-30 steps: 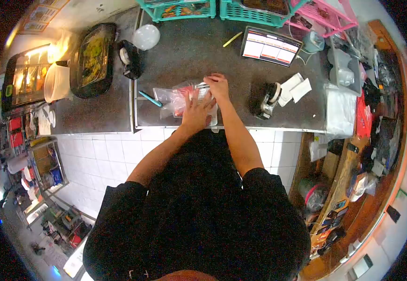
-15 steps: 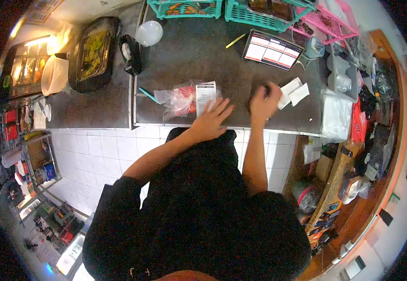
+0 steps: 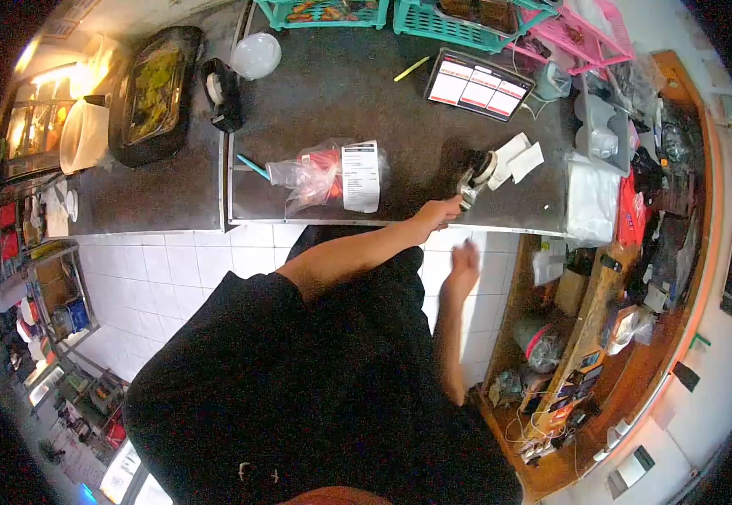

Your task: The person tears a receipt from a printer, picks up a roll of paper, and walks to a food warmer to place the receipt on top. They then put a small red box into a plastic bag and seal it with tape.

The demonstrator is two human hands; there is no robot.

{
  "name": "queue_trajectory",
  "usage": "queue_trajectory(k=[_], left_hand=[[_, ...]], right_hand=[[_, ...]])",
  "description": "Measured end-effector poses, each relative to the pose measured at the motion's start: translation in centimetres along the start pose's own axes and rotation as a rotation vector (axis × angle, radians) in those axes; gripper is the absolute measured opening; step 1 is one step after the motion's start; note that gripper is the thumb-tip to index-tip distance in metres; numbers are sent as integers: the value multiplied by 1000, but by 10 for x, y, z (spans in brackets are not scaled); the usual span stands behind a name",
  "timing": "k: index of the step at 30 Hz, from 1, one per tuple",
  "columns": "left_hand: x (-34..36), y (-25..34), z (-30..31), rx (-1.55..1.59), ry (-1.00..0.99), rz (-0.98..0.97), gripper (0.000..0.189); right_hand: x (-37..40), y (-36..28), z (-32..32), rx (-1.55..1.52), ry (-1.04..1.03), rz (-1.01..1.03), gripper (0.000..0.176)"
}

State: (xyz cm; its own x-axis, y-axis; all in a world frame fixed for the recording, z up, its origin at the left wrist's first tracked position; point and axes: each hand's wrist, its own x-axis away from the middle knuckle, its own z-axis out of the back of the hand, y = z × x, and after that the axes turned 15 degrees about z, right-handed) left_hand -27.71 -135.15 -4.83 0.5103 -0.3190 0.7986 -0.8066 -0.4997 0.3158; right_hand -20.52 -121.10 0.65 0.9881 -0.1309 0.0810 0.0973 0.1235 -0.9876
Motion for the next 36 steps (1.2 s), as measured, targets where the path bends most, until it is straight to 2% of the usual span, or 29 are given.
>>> queue_trajectory(k=[1, 3, 6, 7, 9, 12, 15, 17, 18, 19, 20, 21, 22, 23, 24, 26, 28, 29, 30, 31, 32, 35, 36], left_hand=[[0, -1, 0, -120, 30, -121, 54], [1, -4, 5, -359, 94, -360, 48], [-22, -27, -3, -462, 391, -408, 38], [-27, -32, -3, -447, 409, -368, 35], [-35, -28, -7, -411, 443, -299, 30], [-102, -29, 7, -555, 527, 152, 21], [-53, -22, 18, -489, 610, -121, 16], [13, 11, 15, -438, 729, -510, 16], [46, 31, 21, -412, 711, -652, 14], [69, 54, 34, -383, 685, -798, 12], [81, 67, 49, -266, 715, -915, 11], [91, 82, 67, -140, 742, -1034, 10], [106, 98, 90, -155, 866, -1195, 8], [112, 106, 121, -238, 1029, -1284, 9], [132, 108, 137, -278, 1157, -1276, 6], [139, 101, 169, -449, 1434, -1055, 4], [145, 84, 192, -688, 1501, -857, 9], [140, 76, 202, -799, 1531, -751, 11], [123, 66, 214, -741, 1497, -612, 16], [124, 66, 214, -693, 1468, -625, 17], [124, 64, 215, -647, 1434, -632, 18], [123, 59, 221, -468, 1288, -622, 24], [121, 62, 224, -384, 1253, -631, 25]], right_hand=[[33, 9, 4, -132, 97, -142, 35], [68, 62, 35, 129, -48, -205, 23], [60, 36, 26, 122, -140, -334, 17], [59, 54, 28, 183, -158, -174, 18], [53, 13, 7, 80, -90, -405, 23], [48, 22, 15, 155, -168, -466, 29], [38, 11, 11, 62, -247, -451, 32], [17, 28, 13, -34, -332, -428, 32], [4, 12, -3, -63, -375, -393, 28], [-13, 14, -17, -171, -407, -311, 25], [-34, -1, -43, -44, -449, -239, 23], [-52, -27, -72, -31, -584, -167, 26], [-83, -10, -92, 135, -741, -51, 32], [-94, -38, -124, 233, -811, 144, 41], [-109, -41, -151, 327, -908, 183, 40], [-132, -34, -192, 467, -1054, 284, 38], [-138, -5, -214, 563, -1155, 404, 38], [-135, 4, -218, 487, -1097, 213, 38], [-130, 16, -220, 409, -1037, 22, 39], [-121, 24, -221, 332, -970, -174, 40], [-114, 32, -215, 213, -888, -288, 49], [-112, 47, -207, 855, -918, -154, 52], [-106, 77, -196, 883, -807, 81, 51]])
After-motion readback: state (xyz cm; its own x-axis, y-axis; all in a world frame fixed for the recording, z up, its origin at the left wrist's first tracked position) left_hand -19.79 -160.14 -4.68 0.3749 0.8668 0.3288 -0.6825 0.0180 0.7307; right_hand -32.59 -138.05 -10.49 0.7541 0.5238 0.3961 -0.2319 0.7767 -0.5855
